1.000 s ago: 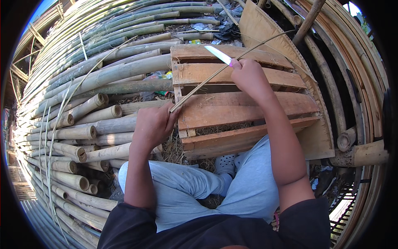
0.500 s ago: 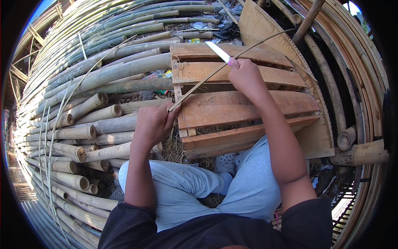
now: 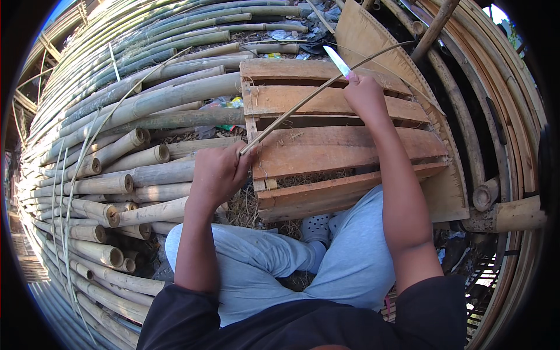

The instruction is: Scraping and thinning a thin bamboo strip using a small knife while sitting in a workshop.

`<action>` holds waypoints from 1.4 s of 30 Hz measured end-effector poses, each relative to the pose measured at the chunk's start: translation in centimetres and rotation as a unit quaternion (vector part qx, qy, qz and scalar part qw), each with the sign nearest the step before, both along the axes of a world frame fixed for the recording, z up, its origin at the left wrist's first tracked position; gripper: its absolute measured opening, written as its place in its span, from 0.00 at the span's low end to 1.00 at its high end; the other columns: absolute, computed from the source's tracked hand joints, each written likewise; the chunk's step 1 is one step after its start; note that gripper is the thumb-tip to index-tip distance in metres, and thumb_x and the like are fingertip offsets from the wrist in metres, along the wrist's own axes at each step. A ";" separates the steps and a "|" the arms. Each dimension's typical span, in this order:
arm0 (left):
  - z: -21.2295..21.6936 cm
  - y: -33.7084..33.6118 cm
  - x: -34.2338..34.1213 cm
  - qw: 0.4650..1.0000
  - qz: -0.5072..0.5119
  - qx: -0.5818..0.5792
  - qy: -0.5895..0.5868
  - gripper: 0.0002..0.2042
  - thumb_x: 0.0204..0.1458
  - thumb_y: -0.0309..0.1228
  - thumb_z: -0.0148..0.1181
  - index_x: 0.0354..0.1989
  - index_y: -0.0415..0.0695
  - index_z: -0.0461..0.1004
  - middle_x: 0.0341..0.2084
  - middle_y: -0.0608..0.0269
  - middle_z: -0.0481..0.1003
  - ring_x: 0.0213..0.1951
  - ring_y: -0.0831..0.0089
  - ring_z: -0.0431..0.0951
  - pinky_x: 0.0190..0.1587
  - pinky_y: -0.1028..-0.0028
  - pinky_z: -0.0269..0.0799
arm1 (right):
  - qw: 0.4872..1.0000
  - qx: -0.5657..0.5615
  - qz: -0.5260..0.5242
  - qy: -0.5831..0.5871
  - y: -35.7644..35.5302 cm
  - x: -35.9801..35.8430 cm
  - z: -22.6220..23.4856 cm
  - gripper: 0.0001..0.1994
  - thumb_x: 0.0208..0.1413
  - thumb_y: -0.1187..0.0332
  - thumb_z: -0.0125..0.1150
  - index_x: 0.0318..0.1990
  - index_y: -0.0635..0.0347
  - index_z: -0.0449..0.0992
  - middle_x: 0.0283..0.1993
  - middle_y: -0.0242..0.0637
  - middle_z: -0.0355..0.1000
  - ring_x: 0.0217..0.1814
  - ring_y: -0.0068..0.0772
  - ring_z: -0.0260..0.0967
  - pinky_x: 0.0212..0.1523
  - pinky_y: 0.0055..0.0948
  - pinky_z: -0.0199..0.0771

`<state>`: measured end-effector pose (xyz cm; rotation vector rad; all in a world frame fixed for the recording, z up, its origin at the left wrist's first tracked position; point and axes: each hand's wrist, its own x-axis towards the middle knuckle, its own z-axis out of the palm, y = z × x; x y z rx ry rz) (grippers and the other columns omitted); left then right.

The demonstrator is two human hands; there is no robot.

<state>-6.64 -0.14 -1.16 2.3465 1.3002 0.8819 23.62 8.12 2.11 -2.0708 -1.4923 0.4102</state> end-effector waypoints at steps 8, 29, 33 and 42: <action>0.3 0.2 0.0 1.000 0.020 0.002 -0.005 0.14 0.63 0.39 0.56 0.26 0.45 0.75 0.14 0.49 0.71 0.20 0.46 0.74 0.25 0.54 0.67 | 1.000 -0.016 -0.004 0.013 -0.1 -0.4 0.8 0.23 0.70 0.55 0.46 0.41 0.69 0.80 0.40 0.63 0.77 0.47 0.63 0.76 0.50 0.49 0.73; 1.1 -0.6 -0.3 0.996 0.053 0.036 0.060 0.17 0.64 0.40 0.55 0.24 0.44 0.74 0.13 0.50 0.70 0.18 0.47 0.73 0.23 0.54 0.66 | 0.997 -0.058 -0.016 0.042 -0.6 -0.8 2.7 0.22 0.70 0.58 0.46 0.39 0.71 0.80 0.38 0.62 0.77 0.45 0.64 0.75 0.49 0.50 0.74; 1.1 -0.7 -0.4 0.995 0.065 0.038 0.071 0.17 0.64 0.40 0.54 0.24 0.44 0.74 0.13 0.49 0.70 0.18 0.46 0.72 0.23 0.54 0.66 | 0.998 -0.030 0.051 0.020 -2.9 -4.8 1.8 0.22 0.70 0.59 0.45 0.39 0.70 0.81 0.38 0.62 0.78 0.44 0.62 0.77 0.46 0.49 0.75; 1.3 -0.7 -0.4 0.995 0.058 0.026 0.077 0.16 0.65 0.39 0.54 0.25 0.45 0.74 0.13 0.49 0.70 0.19 0.45 0.72 0.24 0.53 0.66 | 0.997 -0.045 0.051 0.032 -2.4 -3.5 2.4 0.23 0.70 0.57 0.45 0.42 0.70 0.80 0.38 0.62 0.78 0.44 0.62 0.76 0.47 0.49 0.74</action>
